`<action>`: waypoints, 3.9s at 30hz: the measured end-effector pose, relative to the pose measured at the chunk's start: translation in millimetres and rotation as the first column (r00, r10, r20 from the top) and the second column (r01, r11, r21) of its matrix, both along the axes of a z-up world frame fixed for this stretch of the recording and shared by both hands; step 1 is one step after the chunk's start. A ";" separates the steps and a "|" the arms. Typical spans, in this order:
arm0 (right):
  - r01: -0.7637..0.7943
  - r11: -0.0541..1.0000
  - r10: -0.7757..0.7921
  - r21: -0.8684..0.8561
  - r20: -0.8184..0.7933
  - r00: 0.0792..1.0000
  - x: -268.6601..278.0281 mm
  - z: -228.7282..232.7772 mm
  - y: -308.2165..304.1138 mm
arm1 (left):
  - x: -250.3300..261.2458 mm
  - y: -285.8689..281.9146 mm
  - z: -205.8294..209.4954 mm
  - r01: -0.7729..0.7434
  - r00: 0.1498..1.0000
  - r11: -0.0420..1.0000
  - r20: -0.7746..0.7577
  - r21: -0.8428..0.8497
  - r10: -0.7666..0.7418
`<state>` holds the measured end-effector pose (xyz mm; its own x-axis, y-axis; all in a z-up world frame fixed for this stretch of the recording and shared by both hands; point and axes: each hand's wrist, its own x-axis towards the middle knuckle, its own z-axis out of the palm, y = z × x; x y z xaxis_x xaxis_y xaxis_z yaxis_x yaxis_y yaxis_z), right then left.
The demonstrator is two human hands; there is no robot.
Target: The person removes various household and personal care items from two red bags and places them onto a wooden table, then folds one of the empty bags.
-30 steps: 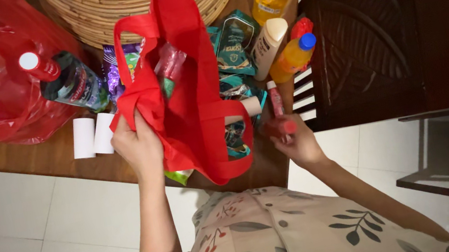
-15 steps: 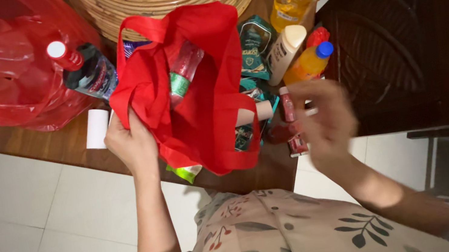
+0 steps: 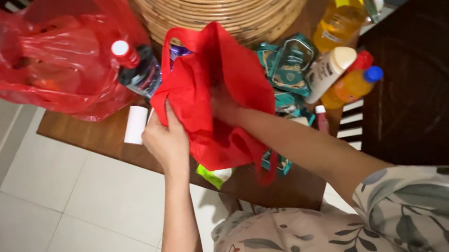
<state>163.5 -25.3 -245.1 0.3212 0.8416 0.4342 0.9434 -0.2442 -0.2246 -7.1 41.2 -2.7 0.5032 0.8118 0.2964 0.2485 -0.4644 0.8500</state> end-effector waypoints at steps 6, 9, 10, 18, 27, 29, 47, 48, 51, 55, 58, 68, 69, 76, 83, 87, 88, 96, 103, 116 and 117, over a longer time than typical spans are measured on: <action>-0.098 0.974 0.041 -0.205 -0.268 0.963 -3.8 -5.9 3.6 | -0.7 7.4 1.7 -0.041 0.999 0.999 0.032 -0.012 0.041; 0.084 0.831 -0.004 -0.551 0.146 0.989 -9.6 31.1 -4.4 | -1.5 6.7 5.6 -0.026 0.998 0.998 0.051 -0.064 0.030; 0.147 0.790 -0.052 -0.595 0.175 0.983 -12.1 51.1 -7.4 | -0.3 6.4 7.4 -0.023 0.998 0.996 0.053 -0.084 0.028; -0.003 1.000 0.011 0.013 -0.619 0.785 -39.1 280.9 -80.7 | 2.0 -2.4 20.6 0.057 0.984 0.994 0.175 -0.089 -0.041; 0.312 0.765 0.240 0.563 -0.700 0.673 -80.2 408.7 -206.0 | -24.7 -27.2 34.7 0.257 0.866 0.944 0.483 -0.205 -0.130; 0.331 0.669 0.317 0.666 -0.658 0.683 -82.6 410.2 -222.2 | -43.4 -21.7 34.6 0.214 0.852 0.962 0.514 -0.167 -0.100; 0.276 0.947 -0.055 0.162 -0.767 0.640 -161.3 206.6 -224.9 | -242.7 -76.9 111.8 -0.222 0.803 0.766 0.333 -0.603 0.495; 0.276 0.949 -0.076 0.151 -0.742 0.666 -169.7 200.1 -223.5 | -255.7 -72.4 98.1 -0.196 0.820 0.758 0.321 -0.622 0.475; 0.336 0.941 -0.215 0.043 -0.690 0.691 -186.7 190.2 -210.6 | -279.3 -53.5 55.0 -0.084 0.864 0.739 0.320 -0.668 0.388; 0.377 0.924 -0.254 0.071 -0.622 0.741 -208.7 191.2 -192.3 | -297.5 -45.9 32.4 -0.024 0.912 0.654 0.251 -0.756 0.324; 0.439 0.898 -0.340 0.031 -0.584 0.737 -221.1 195.2 -182.1 | -305.8 -47.0 31.7 0.071 0.934 0.599 0.264 -0.797 0.242; 0.407 0.781 0.052 0.474 -0.699 0.713 -334.9 231.8 -209.8 | -342.6 -54.5 5.7 0.214 0.932 0.412 0.312 -0.886 0.187; 0.424 0.811 0.217 0.403 -0.880 0.422 -352.7 237.1 -204.8 | -344.5 -58.7 0.5 0.232 0.932 0.403 0.321 -0.885 0.168; -0.254 0.948 -0.011 -0.192 -0.817 0.576 -421.3 248.0 -145.7 | -347.7 -76.1 -27.9 0.226 0.974 0.426 0.216 -0.876 -0.071; -0.176 0.984 0.045 -0.009 -0.953 0.301 -378.9 226.4 -153.8 | -441.4 -21.5 -71.6 -0.096 0.903 0.990 -0.427 -0.106 0.042; -0.155 0.988 0.010 -0.011 -0.991 0.132 -368.8 217.4 -159.4 | -468.0 -19.9 -112.8 -0.243 0.888 0.765 -0.454 -0.596 -0.072; -0.143 0.989 0.001 -0.019 -0.990 0.138 -368.8 215.8 -161.2 | -471.3 -22.5 -121.5 -0.278 0.886 0.629 -0.447 -0.726 -0.124; 0.104 0.956 -0.289 -0.273 -0.938 0.194 -358.1 217.0 -177.6 | -488.1 -57.6 -166.5 -0.028 1.000 0.270 -0.031 -0.962 -0.006; 0.394 0.917 0.193 0.062 -0.933 -0.302 -330.6 203.9 -190.0 | -479.4 -58.7 -178.0 0.233 0.937 0.304 0.297 -0.924 0.185; 0.325 0.944 -0.097 0.061 -0.889 0.447 -305.1 232.1 -196.3 | -444.9 -19.3 -114.7 -0.180 0.979 0.808 -0.184 -0.561 0.090; 0.333 0.940 -0.077 0.072 -0.908 0.413 -304.0 233.3 -194.7 | -447.2 -14.5 -106.8 -0.070 0.997 0.779 -0.011 -0.623 0.081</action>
<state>-140.5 -219.9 -11.7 0.7812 0.6222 -0.0517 0.1176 -0.2278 -0.9666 -454.4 26.7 -109.5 0.4320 0.8576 -0.2790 0.2445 0.1864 0.9516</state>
